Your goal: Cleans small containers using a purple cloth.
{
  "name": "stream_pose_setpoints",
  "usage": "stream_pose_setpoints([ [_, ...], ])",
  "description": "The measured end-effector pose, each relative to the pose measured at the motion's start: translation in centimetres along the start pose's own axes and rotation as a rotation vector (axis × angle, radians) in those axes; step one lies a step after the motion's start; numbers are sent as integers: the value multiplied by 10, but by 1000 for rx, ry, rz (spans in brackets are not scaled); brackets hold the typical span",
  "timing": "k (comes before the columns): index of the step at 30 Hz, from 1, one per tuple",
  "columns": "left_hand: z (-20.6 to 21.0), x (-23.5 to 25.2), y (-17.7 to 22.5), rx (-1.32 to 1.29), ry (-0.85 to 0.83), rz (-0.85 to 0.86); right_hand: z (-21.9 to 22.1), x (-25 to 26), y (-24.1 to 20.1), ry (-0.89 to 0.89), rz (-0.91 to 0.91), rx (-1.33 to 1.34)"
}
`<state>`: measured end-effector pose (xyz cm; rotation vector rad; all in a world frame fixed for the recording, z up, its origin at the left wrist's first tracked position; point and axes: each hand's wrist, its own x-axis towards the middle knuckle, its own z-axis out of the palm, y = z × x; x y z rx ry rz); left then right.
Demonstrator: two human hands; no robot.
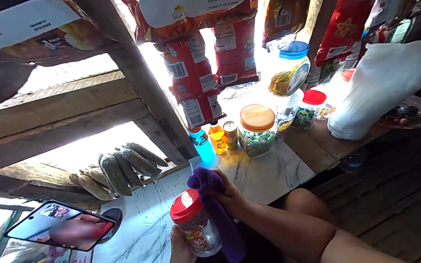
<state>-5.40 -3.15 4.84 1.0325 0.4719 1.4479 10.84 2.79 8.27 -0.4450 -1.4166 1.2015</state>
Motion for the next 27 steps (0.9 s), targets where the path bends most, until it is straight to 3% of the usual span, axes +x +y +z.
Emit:
stream_pose_setpoints([
  [4,-3,-1,-2,-74,-101,22,13,-9,-1,87,107,71],
  [7,-4,-3,-5,-63,-59,65,15,-10,3,89,149,77],
  [15,-5,18,0,187,517,76,17,-8,9,-168,-41,-322],
  [23,-6,29,17,108,744,161,33,-22,17,-247,-83,-479],
  [27,-9,28,21,119,701,246,41,-31,22,-269,-103,-496],
])
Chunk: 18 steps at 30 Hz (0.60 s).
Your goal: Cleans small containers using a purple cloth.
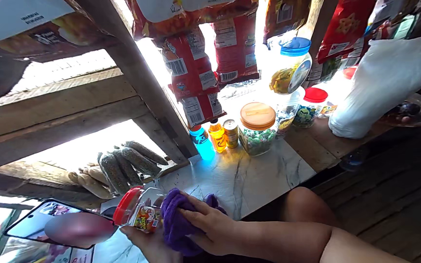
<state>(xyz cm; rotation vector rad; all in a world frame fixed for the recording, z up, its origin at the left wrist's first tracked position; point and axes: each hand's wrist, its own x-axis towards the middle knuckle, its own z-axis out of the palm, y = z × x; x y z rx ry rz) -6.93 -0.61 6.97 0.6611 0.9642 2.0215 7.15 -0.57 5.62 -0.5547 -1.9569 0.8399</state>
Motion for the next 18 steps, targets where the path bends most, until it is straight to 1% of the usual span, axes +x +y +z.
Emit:
stream_pose_setpoints([
  [1,2,-3,1,-31,-50,-18,1,-1,-1,-21,19,-5],
  [3,5,-12,0,-72,-154,-121,1,-3,-5,-38,70,9],
  [5,4,-19,-5,-53,-241,-183,-1,-2,-3,33,76,33],
  [6,3,-21,-9,-33,-257,-197,-4,0,-1,89,68,48],
  [8,-4,-24,-19,30,-290,-195,-14,6,2,193,30,108],
  [11,-9,-27,-33,27,-346,-183,-28,13,12,244,-37,181],
  [13,-13,-25,-38,-15,-415,-175,-29,10,16,275,-5,297],
  [15,-14,-25,-38,-22,-454,-169,-26,7,15,347,34,427],
  [18,-17,-26,-38,-53,-529,-180,-26,6,10,435,80,521],
])
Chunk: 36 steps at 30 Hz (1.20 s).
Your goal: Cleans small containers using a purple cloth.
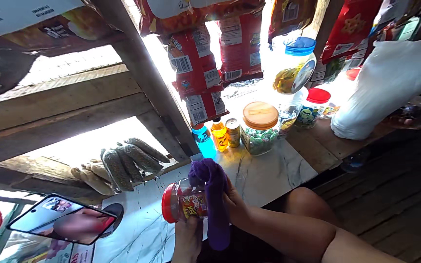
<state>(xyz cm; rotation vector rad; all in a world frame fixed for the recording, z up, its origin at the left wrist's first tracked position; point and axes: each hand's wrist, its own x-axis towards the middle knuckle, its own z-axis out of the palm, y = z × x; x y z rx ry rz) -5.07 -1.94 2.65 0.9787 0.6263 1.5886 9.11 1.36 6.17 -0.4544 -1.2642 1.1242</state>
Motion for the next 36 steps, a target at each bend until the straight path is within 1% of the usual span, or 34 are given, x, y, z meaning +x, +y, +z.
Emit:
stream_pose_setpoints([
  [2,-3,-2,-2,-41,-60,0,-1,1,-2,36,29,14],
  [4,-6,-2,-5,-86,-86,12,-3,1,3,46,17,-9],
  [5,-5,-3,-4,-86,-56,18,-2,1,6,41,15,-16],
  [8,-2,-1,2,-44,115,64,4,-2,11,8,72,-64],
  [10,-2,4,9,-28,203,110,8,-5,15,-54,131,-194],
  [13,2,12,22,-14,360,142,12,-6,16,-173,107,-371],
  [15,3,15,28,7,426,144,13,-8,15,-250,95,-397],
  [17,5,16,30,36,454,142,14,-11,16,-261,47,-392],
  [18,5,16,29,62,453,143,14,-11,17,-250,3,-390],
  [21,5,12,23,172,373,135,10,-8,13,-195,-108,-406],
  [25,14,4,13,305,250,46,3,-1,7,-83,-156,-394],
  [26,13,2,10,305,224,16,1,2,7,-63,-168,-380],
  [31,7,-1,4,82,82,-60,-8,5,4,-2,-104,-216],
  [34,5,0,10,-142,-19,-99,-11,7,6,-53,-62,-144],
  [36,6,3,13,-215,-20,-95,-9,6,10,-78,-30,-104],
])
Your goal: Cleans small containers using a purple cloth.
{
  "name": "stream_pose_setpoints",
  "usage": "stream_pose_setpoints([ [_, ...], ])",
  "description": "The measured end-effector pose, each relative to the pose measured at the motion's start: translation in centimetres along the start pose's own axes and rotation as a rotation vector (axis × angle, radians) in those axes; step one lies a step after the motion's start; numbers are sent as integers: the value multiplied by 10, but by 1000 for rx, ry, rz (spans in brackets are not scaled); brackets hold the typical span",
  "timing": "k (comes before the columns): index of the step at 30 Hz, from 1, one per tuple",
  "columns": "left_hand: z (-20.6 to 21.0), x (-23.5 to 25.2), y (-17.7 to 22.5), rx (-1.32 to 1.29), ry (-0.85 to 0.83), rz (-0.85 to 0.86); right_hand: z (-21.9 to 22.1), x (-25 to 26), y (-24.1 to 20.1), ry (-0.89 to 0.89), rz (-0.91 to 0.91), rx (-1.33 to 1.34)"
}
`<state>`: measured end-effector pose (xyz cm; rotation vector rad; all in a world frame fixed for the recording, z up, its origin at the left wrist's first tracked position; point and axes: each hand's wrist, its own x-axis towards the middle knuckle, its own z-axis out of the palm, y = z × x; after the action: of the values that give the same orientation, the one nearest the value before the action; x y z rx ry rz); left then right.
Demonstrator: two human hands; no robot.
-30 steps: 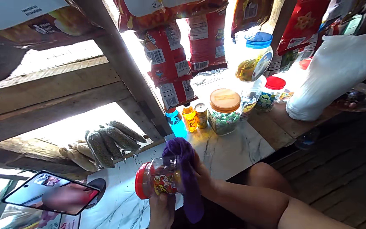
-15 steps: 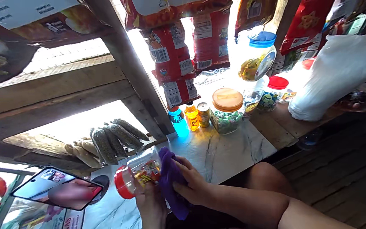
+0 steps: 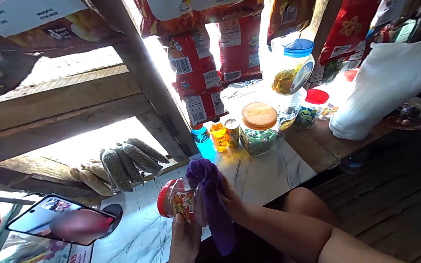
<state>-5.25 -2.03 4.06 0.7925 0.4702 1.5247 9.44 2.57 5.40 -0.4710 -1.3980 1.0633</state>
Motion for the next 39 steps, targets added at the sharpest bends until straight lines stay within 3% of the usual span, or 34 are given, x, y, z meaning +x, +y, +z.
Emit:
stream_pose_setpoints([
  [7,6,8,15,-26,177,56,16,-5,11,-109,-25,-107],
  [16,10,-1,3,67,60,-118,-3,5,10,24,-232,-210],
  [19,6,0,-1,-25,32,-149,-8,9,0,67,-203,-214],
  [24,2,3,2,-68,131,-124,-4,11,0,68,-143,-264],
  [30,1,11,8,-95,246,-71,8,7,1,-115,13,-246],
  [33,4,13,8,-70,217,-71,8,4,0,-147,55,-254],
  [39,5,7,4,-39,85,-147,-1,8,4,-15,-81,-250],
])
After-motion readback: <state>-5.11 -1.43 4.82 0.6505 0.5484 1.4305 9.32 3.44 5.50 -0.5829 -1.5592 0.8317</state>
